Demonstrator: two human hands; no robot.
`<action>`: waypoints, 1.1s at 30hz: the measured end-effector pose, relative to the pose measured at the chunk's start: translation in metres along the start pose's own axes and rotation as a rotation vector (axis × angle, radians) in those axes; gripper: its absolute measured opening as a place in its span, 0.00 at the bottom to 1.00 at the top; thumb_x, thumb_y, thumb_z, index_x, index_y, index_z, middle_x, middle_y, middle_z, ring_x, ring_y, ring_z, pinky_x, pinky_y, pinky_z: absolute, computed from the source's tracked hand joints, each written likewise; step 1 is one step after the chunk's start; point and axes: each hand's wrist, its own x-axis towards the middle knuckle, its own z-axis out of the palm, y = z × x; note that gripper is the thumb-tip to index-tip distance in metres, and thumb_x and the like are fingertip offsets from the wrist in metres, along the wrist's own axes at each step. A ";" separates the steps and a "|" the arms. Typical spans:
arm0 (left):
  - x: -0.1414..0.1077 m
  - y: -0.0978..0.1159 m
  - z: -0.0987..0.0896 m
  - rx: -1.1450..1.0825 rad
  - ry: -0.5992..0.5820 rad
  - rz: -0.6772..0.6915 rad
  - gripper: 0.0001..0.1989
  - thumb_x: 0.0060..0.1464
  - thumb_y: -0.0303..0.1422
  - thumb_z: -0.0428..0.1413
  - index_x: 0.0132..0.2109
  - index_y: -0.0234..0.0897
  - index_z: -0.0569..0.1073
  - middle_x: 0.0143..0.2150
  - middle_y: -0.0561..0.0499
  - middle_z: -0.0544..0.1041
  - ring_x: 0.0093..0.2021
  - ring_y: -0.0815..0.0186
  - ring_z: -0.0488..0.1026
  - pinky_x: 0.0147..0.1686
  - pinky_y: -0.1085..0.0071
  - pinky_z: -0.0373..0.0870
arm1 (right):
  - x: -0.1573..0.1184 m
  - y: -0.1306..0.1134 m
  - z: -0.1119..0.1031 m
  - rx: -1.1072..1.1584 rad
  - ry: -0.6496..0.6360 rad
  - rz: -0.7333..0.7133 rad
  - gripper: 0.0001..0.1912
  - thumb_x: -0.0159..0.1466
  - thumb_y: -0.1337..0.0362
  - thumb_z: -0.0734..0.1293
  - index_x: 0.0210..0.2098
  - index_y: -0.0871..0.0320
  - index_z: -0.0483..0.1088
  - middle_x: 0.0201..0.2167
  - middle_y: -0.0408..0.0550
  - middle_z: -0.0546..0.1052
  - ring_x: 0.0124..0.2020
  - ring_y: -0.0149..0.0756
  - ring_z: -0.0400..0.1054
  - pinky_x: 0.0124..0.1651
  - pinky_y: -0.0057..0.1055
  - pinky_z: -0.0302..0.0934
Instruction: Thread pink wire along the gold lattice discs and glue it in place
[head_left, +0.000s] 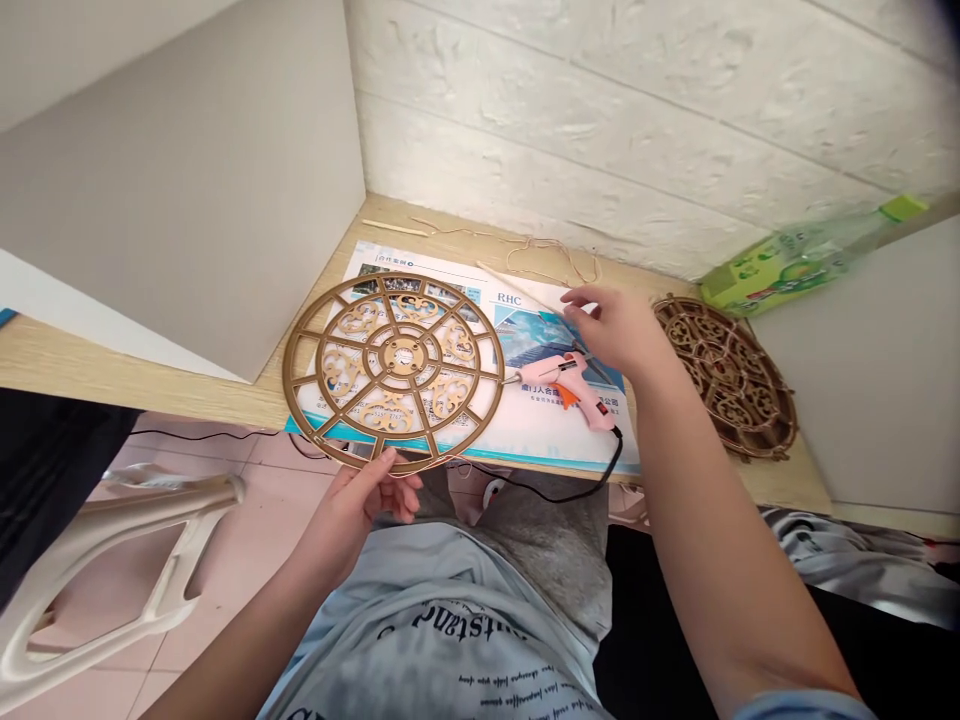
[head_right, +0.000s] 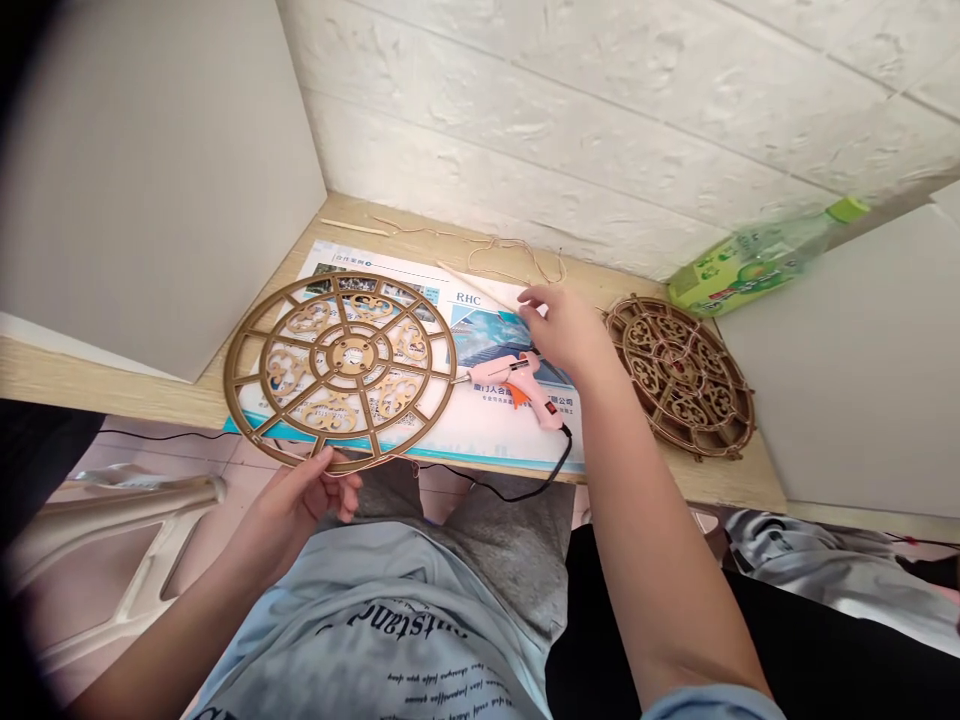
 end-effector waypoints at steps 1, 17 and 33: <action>0.000 0.001 -0.001 -0.002 -0.008 0.007 0.31 0.48 0.60 0.72 0.35 0.32 0.81 0.30 0.44 0.80 0.28 0.65 0.75 0.29 0.72 0.74 | -0.010 0.001 -0.001 0.002 0.028 0.017 0.13 0.69 0.61 0.67 0.47 0.57 0.83 0.46 0.55 0.85 0.41 0.46 0.76 0.46 0.41 0.66; -0.007 0.011 -0.028 -0.098 0.040 0.141 0.26 0.48 0.51 0.77 0.41 0.32 0.84 0.48 0.39 0.84 0.43 0.52 0.85 0.26 0.71 0.78 | -0.114 0.004 0.000 0.144 -0.190 0.263 0.31 0.62 0.40 0.73 0.50 0.60 0.82 0.42 0.58 0.84 0.39 0.50 0.76 0.42 0.43 0.66; -0.008 0.031 -0.074 0.160 -0.160 0.208 0.26 0.62 0.55 0.66 0.43 0.32 0.82 0.42 0.41 0.85 0.40 0.61 0.82 0.38 0.70 0.83 | -0.132 0.010 0.014 0.413 0.000 0.339 0.32 0.69 0.34 0.65 0.55 0.55 0.73 0.43 0.57 0.82 0.42 0.49 0.77 0.45 0.44 0.70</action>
